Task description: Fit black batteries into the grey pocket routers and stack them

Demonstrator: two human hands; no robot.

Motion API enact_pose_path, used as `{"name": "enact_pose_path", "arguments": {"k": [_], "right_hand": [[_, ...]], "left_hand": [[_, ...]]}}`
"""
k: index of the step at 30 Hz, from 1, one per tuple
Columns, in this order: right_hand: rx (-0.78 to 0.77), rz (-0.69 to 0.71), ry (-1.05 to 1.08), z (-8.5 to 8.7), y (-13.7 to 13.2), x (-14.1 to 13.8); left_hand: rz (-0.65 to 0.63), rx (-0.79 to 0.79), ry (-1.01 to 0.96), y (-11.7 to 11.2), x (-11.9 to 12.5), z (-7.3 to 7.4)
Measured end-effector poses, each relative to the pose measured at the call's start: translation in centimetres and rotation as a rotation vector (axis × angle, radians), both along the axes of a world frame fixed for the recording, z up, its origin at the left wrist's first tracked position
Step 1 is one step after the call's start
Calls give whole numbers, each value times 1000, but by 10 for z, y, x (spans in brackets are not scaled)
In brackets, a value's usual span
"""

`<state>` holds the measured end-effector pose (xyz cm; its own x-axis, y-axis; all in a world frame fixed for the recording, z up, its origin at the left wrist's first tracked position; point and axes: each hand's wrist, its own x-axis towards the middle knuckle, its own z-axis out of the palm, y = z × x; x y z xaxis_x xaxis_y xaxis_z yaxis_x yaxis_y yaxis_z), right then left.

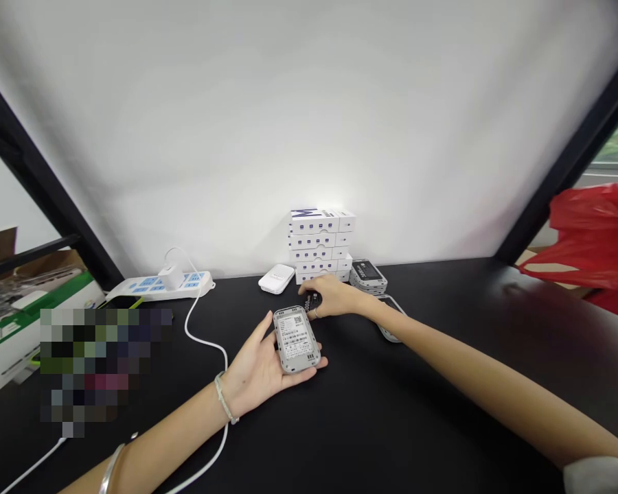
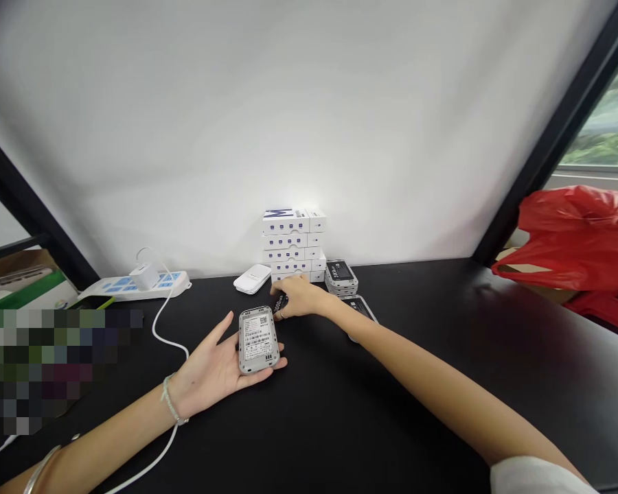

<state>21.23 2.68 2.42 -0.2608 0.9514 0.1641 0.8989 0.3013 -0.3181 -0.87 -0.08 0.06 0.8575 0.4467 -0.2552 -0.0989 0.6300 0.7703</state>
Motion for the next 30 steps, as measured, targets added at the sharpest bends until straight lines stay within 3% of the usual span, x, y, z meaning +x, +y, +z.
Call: {"name": "enact_pose_path", "arguments": {"k": [5,10,19,24,30], "right_hand": [[176,-32,174,12,-14,-6],[132,238,232,1,-31,-32],[80,216,253,-17,-52,-43],[73,126,302,-17,-58,-43],[167,168,320,-13,-52,-47]], "left_hand": [[9,-10,9,0,1,-1],[6,-15,14,3,2,-1],[66,37,35,6,0,-3],[90,139,80,4,3,-7],[68,179,76,-1,2,-4]]}}
